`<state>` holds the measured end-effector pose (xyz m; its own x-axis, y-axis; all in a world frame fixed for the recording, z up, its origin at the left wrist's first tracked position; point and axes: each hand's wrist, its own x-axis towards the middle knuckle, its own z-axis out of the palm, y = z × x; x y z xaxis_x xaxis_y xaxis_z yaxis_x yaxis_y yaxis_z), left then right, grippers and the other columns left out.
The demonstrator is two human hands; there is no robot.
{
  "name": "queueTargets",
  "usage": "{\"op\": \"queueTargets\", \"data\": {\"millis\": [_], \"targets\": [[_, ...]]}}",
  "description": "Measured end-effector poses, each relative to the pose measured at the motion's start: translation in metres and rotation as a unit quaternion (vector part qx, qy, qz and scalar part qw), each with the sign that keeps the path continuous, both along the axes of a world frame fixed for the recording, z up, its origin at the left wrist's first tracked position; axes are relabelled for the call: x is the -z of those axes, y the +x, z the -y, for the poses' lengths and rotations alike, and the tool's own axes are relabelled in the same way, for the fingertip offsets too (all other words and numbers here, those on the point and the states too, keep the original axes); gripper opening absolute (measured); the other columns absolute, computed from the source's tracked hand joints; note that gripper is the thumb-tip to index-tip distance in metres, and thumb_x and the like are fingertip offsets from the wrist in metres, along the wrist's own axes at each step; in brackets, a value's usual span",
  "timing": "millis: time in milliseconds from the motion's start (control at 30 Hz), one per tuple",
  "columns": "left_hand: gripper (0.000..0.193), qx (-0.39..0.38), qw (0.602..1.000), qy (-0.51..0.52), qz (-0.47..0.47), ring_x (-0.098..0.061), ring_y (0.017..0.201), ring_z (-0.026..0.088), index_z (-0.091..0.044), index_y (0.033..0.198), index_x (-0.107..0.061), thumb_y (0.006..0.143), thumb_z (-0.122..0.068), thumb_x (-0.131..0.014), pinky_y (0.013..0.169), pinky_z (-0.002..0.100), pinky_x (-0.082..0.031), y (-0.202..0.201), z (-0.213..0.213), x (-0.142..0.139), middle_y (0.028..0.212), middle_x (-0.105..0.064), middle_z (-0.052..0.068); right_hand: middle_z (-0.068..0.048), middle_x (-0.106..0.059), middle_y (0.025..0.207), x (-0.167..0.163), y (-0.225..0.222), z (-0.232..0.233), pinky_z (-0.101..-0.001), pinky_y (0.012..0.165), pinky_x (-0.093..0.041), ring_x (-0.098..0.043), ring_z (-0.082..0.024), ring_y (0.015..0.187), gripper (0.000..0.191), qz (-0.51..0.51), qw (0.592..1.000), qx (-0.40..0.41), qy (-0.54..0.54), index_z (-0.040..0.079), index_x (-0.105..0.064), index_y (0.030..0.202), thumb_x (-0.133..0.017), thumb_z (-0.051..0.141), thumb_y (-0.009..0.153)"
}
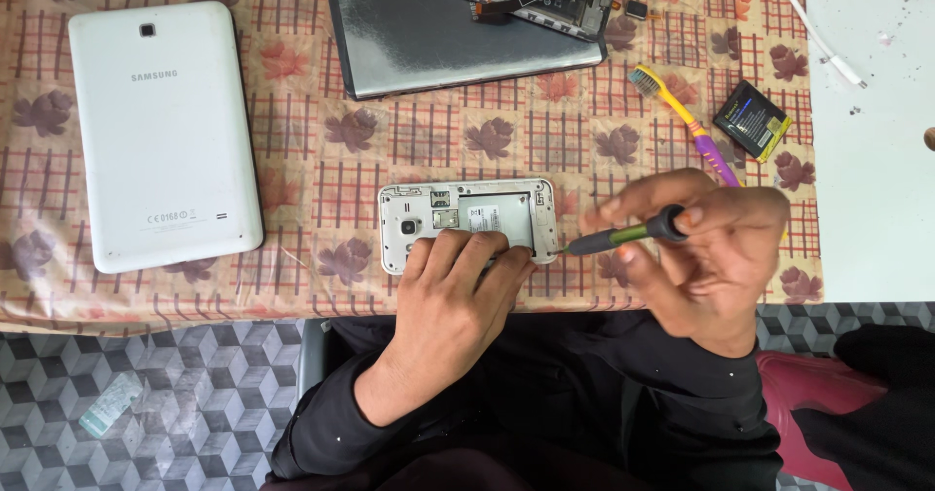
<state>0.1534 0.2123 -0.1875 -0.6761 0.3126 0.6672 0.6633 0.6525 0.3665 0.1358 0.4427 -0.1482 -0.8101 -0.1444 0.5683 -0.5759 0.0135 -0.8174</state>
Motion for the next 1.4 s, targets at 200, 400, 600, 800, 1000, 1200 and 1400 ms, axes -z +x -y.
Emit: {"op": "queueTargets", "data": {"millis": [200,400,600,800,1000,1200,1400], "targets": [[0.02,0.009,1.0,0.006,0.009,-0.058,0.091,0.021,-0.011,0.108,-0.073,0.091,-0.017,-0.081,0.078,0.036,-0.044,0.001,0.0,-0.004,0.102,-0.064,0.0,-0.023,-0.059,0.118,-0.005,-0.003,0.002,-0.0421,0.091,-0.068,-0.071,-0.028,0.108,0.058,-0.048,0.997,-0.059,0.021,0.013,-0.039,0.128,-0.075,-0.008,0.087],[0.025,0.025,0.999,0.017,0.03,-0.06,0.093,0.021,-0.01,0.111,-0.073,0.086,-0.008,-0.079,0.078,0.036,-0.045,0.0,0.001,-0.014,0.106,-0.065,0.001,-0.023,-0.062,0.116,0.001,-0.001,-0.003,-0.0455,0.093,-0.067,-0.072,-0.029,0.107,0.057,-0.033,0.997,-0.075,0.012,0.012,-0.039,0.133,-0.069,-0.013,0.092],[0.027,0.065,0.996,0.012,0.063,-0.062,0.097,0.024,-0.006,0.112,-0.072,0.085,-0.005,-0.076,0.082,0.037,-0.051,-0.008,-0.004,-0.022,0.111,-0.064,0.004,-0.022,-0.063,0.117,0.006,0.002,-0.006,-0.048,0.096,-0.068,-0.072,-0.026,0.109,0.054,-0.017,0.995,-0.094,-0.025,0.012,-0.04,0.138,-0.062,-0.017,0.098],[0.02,0.085,0.993,-0.001,0.076,-0.062,0.096,0.024,-0.007,0.105,-0.072,0.085,-0.005,-0.075,0.079,0.037,-0.052,-0.013,-0.006,-0.025,0.109,-0.065,0.003,-0.022,-0.063,0.117,0.005,0.002,-0.009,-0.0484,0.095,-0.069,-0.072,-0.027,0.11,0.055,-0.026,0.995,-0.089,-0.028,0.013,-0.039,0.138,-0.062,-0.017,0.098],[0.016,0.077,0.995,-0.033,0.055,-0.061,0.092,0.021,-0.004,0.101,-0.071,0.085,-0.006,-0.074,0.075,0.035,-0.053,-0.011,-0.008,-0.025,0.105,-0.064,0.005,-0.02,-0.064,0.115,0.006,0.003,-0.008,-0.0486,0.094,-0.069,-0.073,-0.024,0.107,0.055,-0.037,0.997,-0.059,-0.039,0.014,-0.038,0.137,-0.064,-0.015,0.098],[0.019,0.065,0.962,-0.264,0.0,-0.061,0.09,0.018,-0.001,0.098,-0.069,0.082,-0.009,-0.07,0.069,0.03,-0.054,-0.015,-0.01,-0.032,0.102,-0.06,0.007,-0.016,-0.065,0.112,0.007,0.002,-0.008,-0.0516,0.089,-0.07,-0.073,-0.022,0.101,0.053,-0.042,0.996,0.001,-0.074,0.014,-0.036,0.128,-0.069,-0.009,0.093],[0.026,0.089,0.946,-0.305,-0.063,-0.061,0.095,0.017,-0.001,0.105,-0.068,0.083,-0.014,-0.067,0.072,0.03,-0.054,-0.036,-0.006,-0.031,0.115,-0.061,0.007,-0.014,-0.065,0.106,0.015,0.005,-0.008,-0.0506,0.09,-0.066,-0.072,-0.02,0.1,0.057,-0.041,0.994,0.047,-0.085,0.016,-0.038,0.135,-0.073,-0.01,0.099]]}}
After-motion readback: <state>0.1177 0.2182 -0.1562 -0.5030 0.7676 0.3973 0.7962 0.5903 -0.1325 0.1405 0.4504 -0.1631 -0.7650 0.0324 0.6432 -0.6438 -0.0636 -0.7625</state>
